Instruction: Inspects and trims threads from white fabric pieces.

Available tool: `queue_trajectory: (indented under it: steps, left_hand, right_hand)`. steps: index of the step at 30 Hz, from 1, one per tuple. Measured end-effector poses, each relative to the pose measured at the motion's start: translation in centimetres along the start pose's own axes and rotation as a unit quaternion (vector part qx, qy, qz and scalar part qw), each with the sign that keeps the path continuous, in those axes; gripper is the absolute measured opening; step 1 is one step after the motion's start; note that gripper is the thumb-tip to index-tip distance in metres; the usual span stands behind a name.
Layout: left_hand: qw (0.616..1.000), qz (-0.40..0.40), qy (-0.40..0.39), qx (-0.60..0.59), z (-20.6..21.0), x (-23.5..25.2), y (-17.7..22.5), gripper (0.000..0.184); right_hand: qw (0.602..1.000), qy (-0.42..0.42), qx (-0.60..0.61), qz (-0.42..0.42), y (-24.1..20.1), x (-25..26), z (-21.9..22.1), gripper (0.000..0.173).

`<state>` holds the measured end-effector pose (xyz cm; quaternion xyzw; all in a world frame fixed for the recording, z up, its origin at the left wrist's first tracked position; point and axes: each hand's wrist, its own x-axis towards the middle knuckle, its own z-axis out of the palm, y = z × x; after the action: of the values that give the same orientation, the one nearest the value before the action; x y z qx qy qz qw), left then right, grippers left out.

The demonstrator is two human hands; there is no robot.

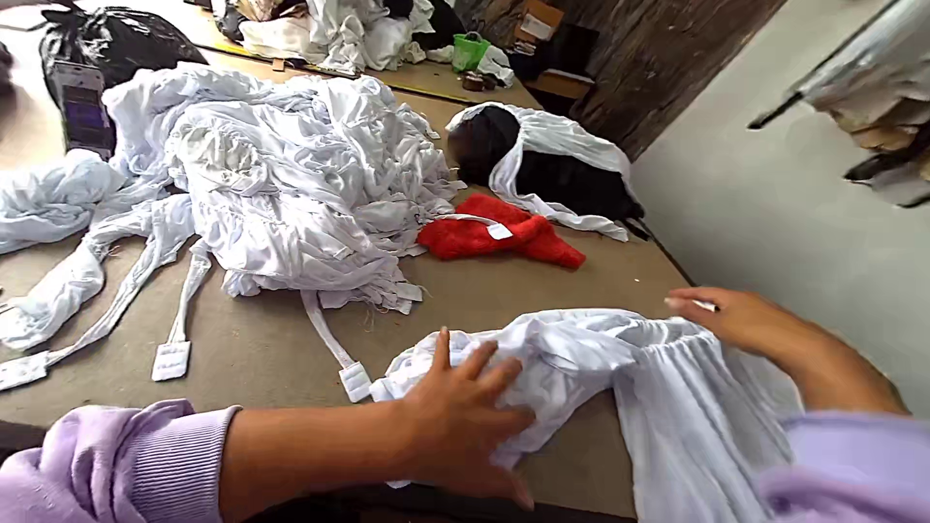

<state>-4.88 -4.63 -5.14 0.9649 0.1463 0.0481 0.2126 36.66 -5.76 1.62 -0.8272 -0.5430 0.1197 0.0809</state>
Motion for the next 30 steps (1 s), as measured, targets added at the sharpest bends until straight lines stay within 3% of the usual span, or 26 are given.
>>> queue_trajectory:
  steps: [1, 3, 4, 7, 10, 13, 15, 17, 19, 21, 22, 24, 27, 30]
  left_hand:
    - [0.999, 0.007, -0.033, -0.008, 0.2, -1.0, 0.1, 0.064]
    - [0.998, 0.023, -0.06, 0.0, 0.8, -2.4, -1.1, 0.05]
    - [0.998, 0.034, -0.041, 0.017, 1.2, -3.1, -2.1, 0.04]
    - [0.987, 0.082, 0.089, 0.105, 1.0, -6.1, -4.7, 0.017]
    - [0.981, 0.056, 0.148, 0.114, 0.4, -11.5, -5.8, 0.016]
    - [0.98, -0.015, 0.185, 0.071, 0.2, -18.8, -6.9, 0.02]
    - [0.956, -0.106, 0.258, 0.091, -0.2, -24.2, -8.8, 0.021]
    - [0.912, -0.219, 0.317, 0.142, -1.2, -29.9, -11.9, 0.024]
    - [0.863, -0.35, 0.319, 0.174, -2.3, -34.9, -14.9, 0.029]
    - [0.83, -0.449, 0.286, 0.167, -2.8, -37.9, -16.9, 0.053]
    - [0.823, -0.468, 0.275, 0.167, -2.8, -38.6, -17.6, 0.06]
    - [0.825, -0.454, 0.289, 0.172, -2.4, -39.0, -18.4, 0.056]
    - [0.815, -0.419, 0.35, 0.195, -2.4, -39.6, -19.2, 0.053]
    - [0.782, -0.454, 0.366, 0.218, -3.3, -41.2, -20.2, 0.048]
  right_hand:
    - [0.997, -0.023, 0.031, -0.07, -1.6, -1.4, 1.7, 0.043]
    - [0.982, -0.047, 0.03, -0.179, -3.0, -3.2, 6.4, 0.066]
    - [0.977, -0.023, 0.008, -0.212, -2.7, -3.4, 9.3, 0.076]
    - [0.972, 0.081, -0.045, -0.218, -2.2, -3.7, 15.1, 0.082]
    - [0.975, 0.066, -0.053, -0.205, -2.5, -3.8, 14.8, 0.078]
    - [0.984, -0.033, -0.072, -0.158, -5.1, -4.8, 11.7, 0.067]
    - [0.985, -0.052, -0.058, -0.156, -9.2, -5.6, 9.3, 0.058]
    - [0.973, -0.008, -0.032, -0.229, -14.0, -6.2, 8.5, 0.045]
    - [0.944, 0.045, -0.016, -0.325, -19.1, -5.9, 9.8, 0.046]
    - [0.919, 0.09, -0.028, -0.383, -25.4, -5.3, 11.7, 0.05]
    - [0.912, 0.094, -0.028, -0.398, -28.8, -5.2, 12.3, 0.045]
    - [0.906, 0.1, -0.033, -0.409, -35.3, -4.8, 13.4, 0.038]
    - [0.909, 0.105, -0.028, -0.402, -43.1, -3.0, 14.8, 0.042]
    - [0.924, 0.074, -0.006, -0.375, -48.5, -0.6, 16.4, 0.048]
